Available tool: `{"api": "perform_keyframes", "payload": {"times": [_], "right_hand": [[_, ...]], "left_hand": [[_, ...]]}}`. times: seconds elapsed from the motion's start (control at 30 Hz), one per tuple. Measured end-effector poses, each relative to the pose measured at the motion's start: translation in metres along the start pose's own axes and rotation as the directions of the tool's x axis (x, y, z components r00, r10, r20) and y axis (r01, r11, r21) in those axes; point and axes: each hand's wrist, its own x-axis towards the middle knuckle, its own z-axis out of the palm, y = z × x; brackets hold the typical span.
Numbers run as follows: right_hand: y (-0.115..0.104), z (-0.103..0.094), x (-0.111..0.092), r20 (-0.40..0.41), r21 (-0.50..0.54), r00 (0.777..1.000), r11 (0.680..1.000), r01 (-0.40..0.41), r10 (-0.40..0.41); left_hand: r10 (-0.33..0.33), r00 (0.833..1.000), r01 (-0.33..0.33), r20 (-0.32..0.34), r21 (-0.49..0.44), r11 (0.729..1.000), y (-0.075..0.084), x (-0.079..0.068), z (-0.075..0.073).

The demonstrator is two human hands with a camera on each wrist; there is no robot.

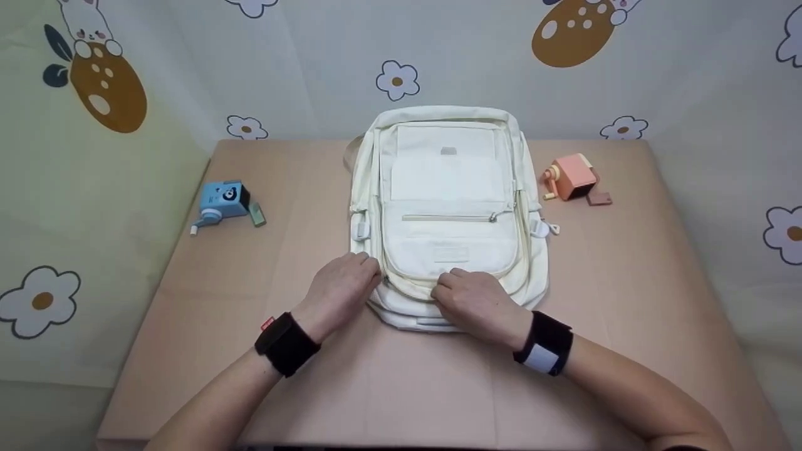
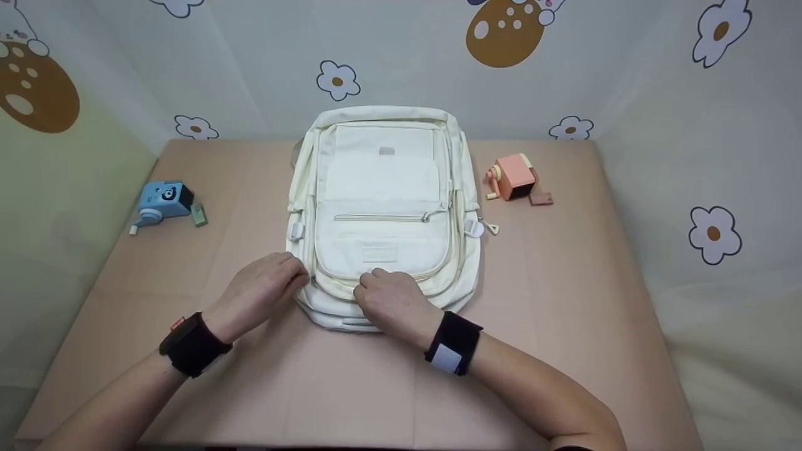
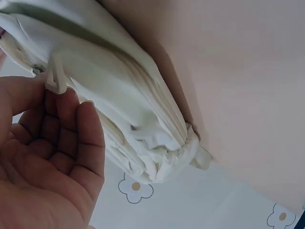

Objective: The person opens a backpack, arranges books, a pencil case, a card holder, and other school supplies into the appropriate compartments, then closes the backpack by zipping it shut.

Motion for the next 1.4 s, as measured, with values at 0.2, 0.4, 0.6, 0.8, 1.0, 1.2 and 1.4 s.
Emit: {"api": "perform_keyframes", "payload": {"times": [0.2, 0.4, 0.6, 0.8, 1.0, 1.2, 1.4], "right_hand": [[-0.001, -0.001, 0.000, 0.016, 0.014, 1.000, 1.000, -0.004, 0.004], [-0.001, 0.001, -0.002, 0.016, 0.039, 1.000, 0.999, 0.000, -0.001], [-0.001, -0.003, 0.002, 0.028, 0.075, 0.999, 0.997, -0.030, 0.028], [-0.004, -0.012, 0.020, 0.027, 0.075, 1.000, 0.997, -0.011, 0.009], [-0.016, -0.016, 0.046, 0.099, 0.020, 0.995, 1.000, 0.020, -0.021], [-0.025, -0.006, 0.057, 0.198, -0.095, 0.980, 0.995, 0.019, 0.000], [-0.029, 0.002, 0.057, 0.203, -0.134, 0.979, 0.990, 0.032, -0.005]], "left_hand": [[-0.118, 0.993, 0.118, 0.009, 0.001, 0.993, -0.023, 0.016, -0.001], [-0.189, 0.981, 0.190, 0.049, -0.026, 0.981, -0.033, 0.024, 0.000], [-0.206, 0.978, 0.208, 0.043, -0.048, 0.977, -0.032, 0.024, 0.000], [-0.208, 0.978, 0.208, 0.013, -0.070, 0.976, -0.033, 0.022, 0.003], [-0.185, 0.983, 0.185, 0.006, -0.054, 0.981, -0.032, 0.023, 0.004], [-0.198, 0.980, 0.199, 0.035, -0.054, 0.978, -0.032, 0.024, 0.004], [-0.181, 0.983, 0.183, 0.035, -0.046, 0.982, -0.034, 0.025, 0.003]]}}
